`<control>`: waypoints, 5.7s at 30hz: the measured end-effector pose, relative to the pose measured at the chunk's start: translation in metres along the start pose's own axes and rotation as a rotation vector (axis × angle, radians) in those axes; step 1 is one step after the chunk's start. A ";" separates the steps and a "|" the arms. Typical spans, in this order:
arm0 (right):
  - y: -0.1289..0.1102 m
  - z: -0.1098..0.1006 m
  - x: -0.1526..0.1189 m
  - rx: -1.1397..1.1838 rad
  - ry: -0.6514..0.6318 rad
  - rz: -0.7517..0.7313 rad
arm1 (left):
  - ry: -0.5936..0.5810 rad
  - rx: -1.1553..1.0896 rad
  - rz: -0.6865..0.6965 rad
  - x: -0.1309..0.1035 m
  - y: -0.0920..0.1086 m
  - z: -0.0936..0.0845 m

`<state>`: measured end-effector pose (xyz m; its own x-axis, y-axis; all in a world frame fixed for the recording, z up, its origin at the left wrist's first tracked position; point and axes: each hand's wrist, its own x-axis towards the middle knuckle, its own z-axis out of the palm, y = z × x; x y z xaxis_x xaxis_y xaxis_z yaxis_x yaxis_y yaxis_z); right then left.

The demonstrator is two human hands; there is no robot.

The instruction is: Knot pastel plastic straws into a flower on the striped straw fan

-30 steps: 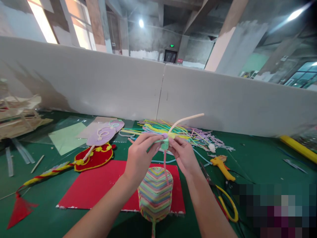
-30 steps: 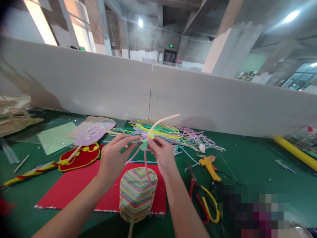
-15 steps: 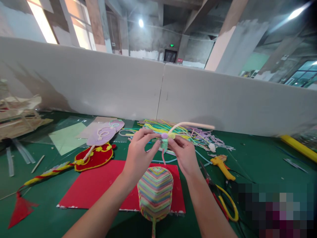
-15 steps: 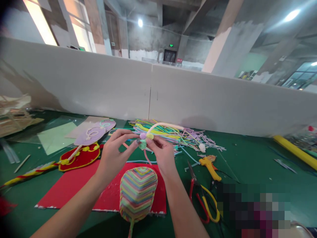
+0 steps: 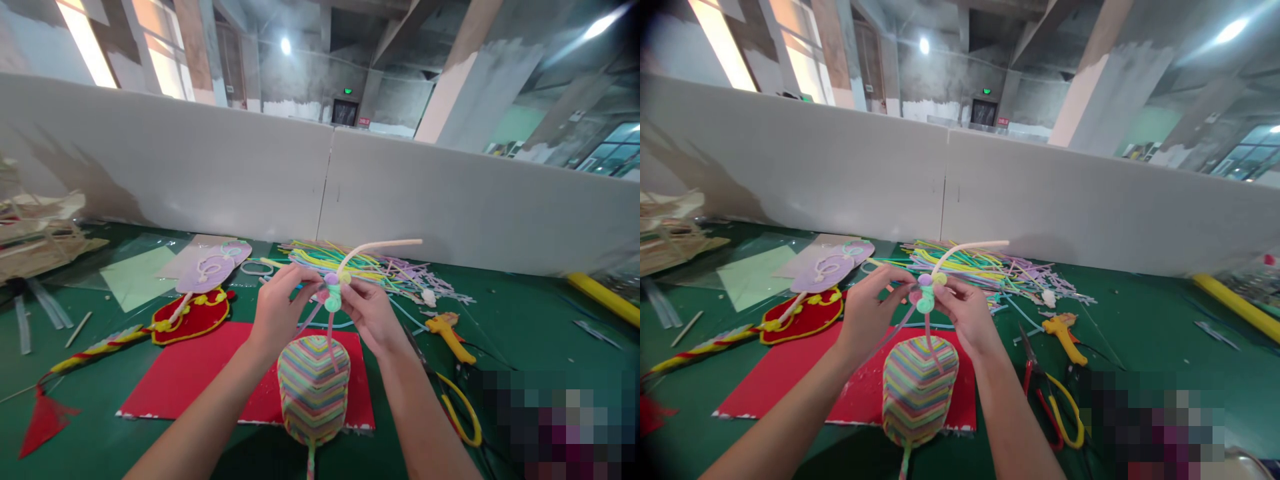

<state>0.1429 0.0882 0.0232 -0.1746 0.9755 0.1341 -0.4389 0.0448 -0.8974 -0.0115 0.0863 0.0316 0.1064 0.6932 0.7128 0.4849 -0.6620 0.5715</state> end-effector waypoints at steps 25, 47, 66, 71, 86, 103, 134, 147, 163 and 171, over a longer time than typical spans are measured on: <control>0.009 0.016 -0.003 0.293 0.102 0.051 | 0.133 -0.019 -0.132 -0.007 0.012 0.011; 0.014 0.007 0.003 -0.034 0.224 -0.052 | 0.029 -0.795 -0.713 0.000 0.005 0.020; 0.013 0.013 0.000 -0.118 0.152 -0.062 | 0.238 -0.895 -0.706 -0.005 0.003 0.031; 0.011 0.014 0.001 -0.143 0.221 -0.082 | 0.214 -0.928 -0.755 -0.007 0.001 0.038; -0.005 -0.013 0.004 -0.216 0.141 -0.008 | -0.004 -0.015 -0.308 0.004 0.017 -0.011; -0.006 -0.002 -0.002 -0.253 0.001 0.060 | -0.035 -0.280 -0.453 0.007 0.004 -0.006; -0.002 0.012 -0.006 -0.212 0.217 -0.065 | 0.045 0.270 0.501 -0.015 -0.001 0.005; 0.000 0.010 -0.004 -0.197 0.338 -0.139 | 0.031 0.193 0.000 -0.010 0.027 0.015; -0.004 0.010 -0.003 0.029 0.281 -0.015 | -0.003 -0.018 -0.171 -0.004 0.024 0.006; -0.006 0.008 -0.002 -0.005 0.201 0.010 | 0.075 0.122 0.029 -0.008 0.024 0.008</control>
<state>0.1391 0.0840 0.0312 0.0010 0.9993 0.0386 -0.4337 0.0352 -0.9004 0.0060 0.0672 0.0360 0.0594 0.6480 0.7593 0.5852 -0.6389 0.4994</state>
